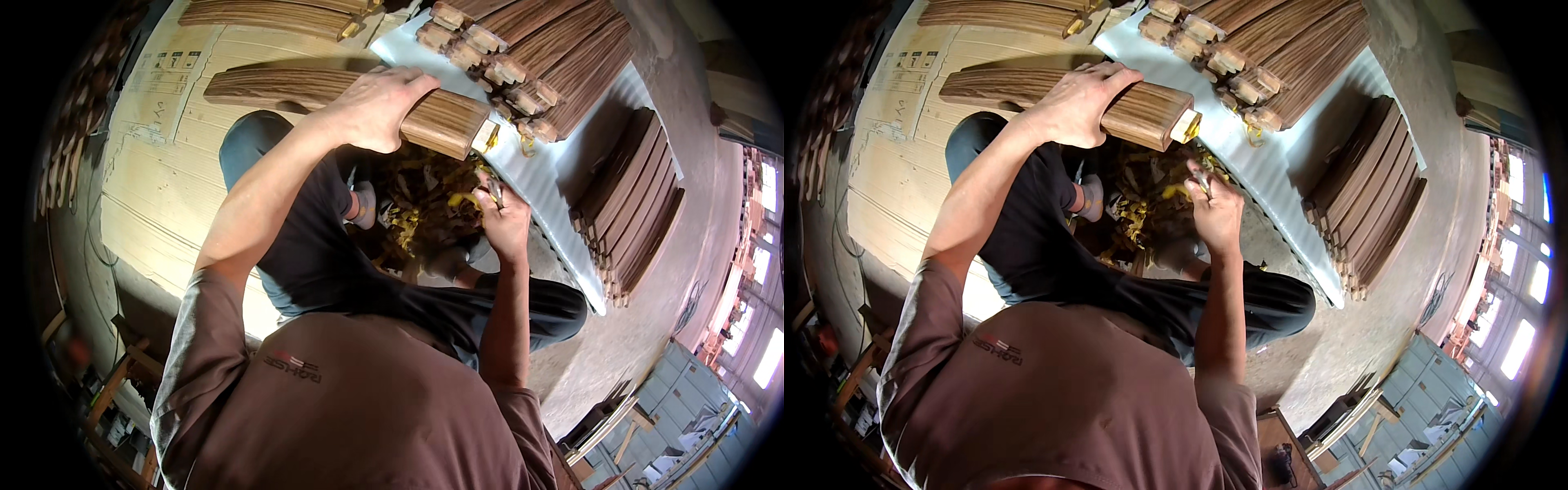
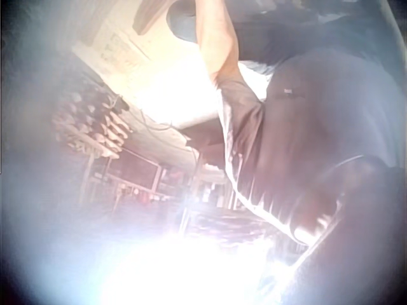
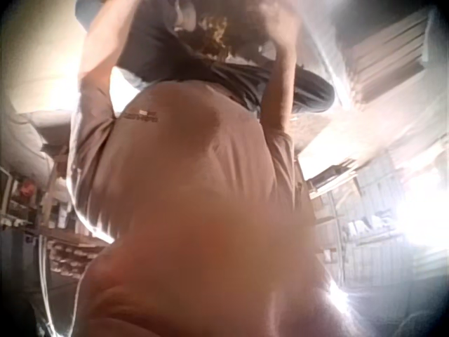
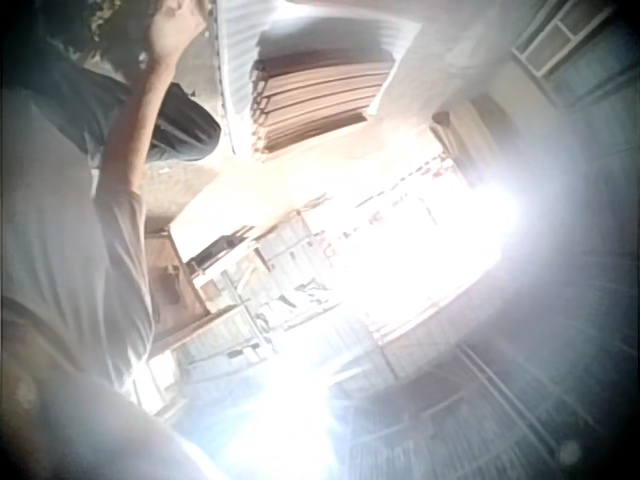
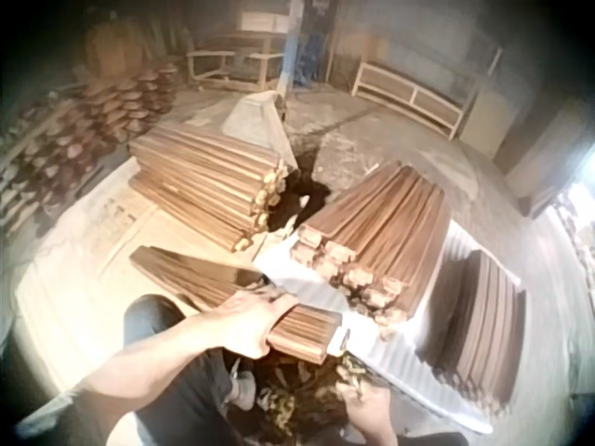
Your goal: The person sits on the floor and uses a carving knife to shape the ends of long, thin wooden pieces. They hold each piece in their left hand and carefully carve the wood with the knife in their right hand, creating shavings. After finishing a piece, they place it on a nearby stack of similar wooden items.
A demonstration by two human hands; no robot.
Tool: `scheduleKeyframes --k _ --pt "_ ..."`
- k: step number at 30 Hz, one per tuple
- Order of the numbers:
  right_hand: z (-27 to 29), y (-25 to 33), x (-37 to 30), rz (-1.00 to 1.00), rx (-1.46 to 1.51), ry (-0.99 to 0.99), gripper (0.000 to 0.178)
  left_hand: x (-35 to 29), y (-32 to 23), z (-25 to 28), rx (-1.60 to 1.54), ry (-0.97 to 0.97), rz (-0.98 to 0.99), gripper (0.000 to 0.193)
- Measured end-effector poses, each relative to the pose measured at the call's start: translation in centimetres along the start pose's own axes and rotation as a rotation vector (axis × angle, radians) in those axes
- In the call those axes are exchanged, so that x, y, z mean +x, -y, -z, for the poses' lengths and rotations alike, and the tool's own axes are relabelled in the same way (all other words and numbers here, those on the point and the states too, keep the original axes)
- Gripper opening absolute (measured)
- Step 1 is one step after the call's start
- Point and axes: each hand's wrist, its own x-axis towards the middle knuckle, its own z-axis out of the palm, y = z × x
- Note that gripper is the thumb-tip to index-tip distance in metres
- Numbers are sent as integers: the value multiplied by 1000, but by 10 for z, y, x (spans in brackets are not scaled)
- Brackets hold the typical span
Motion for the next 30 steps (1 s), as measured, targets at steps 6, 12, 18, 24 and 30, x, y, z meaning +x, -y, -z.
scheduleKeyframes --k 6,12,18,24,30 --pt "5 1 9 283 -293 -279 16 -2 -2 -3 46 -38 1 87" --pt "-8 49 11 48 68 -410 18 -2 -3 -10 66 -136 -31 80" --pt "-22 75 31 39 -59 -437 23 -5 -6 -18 168 -285 -64 75" --pt "-11 78 36 35 -102 -361 23 -6 -10 -23 217 -284 -49 75" --pt "-14 73 43 123 -407 -358 17 -4 -8 -30 252 -294 -57 73"
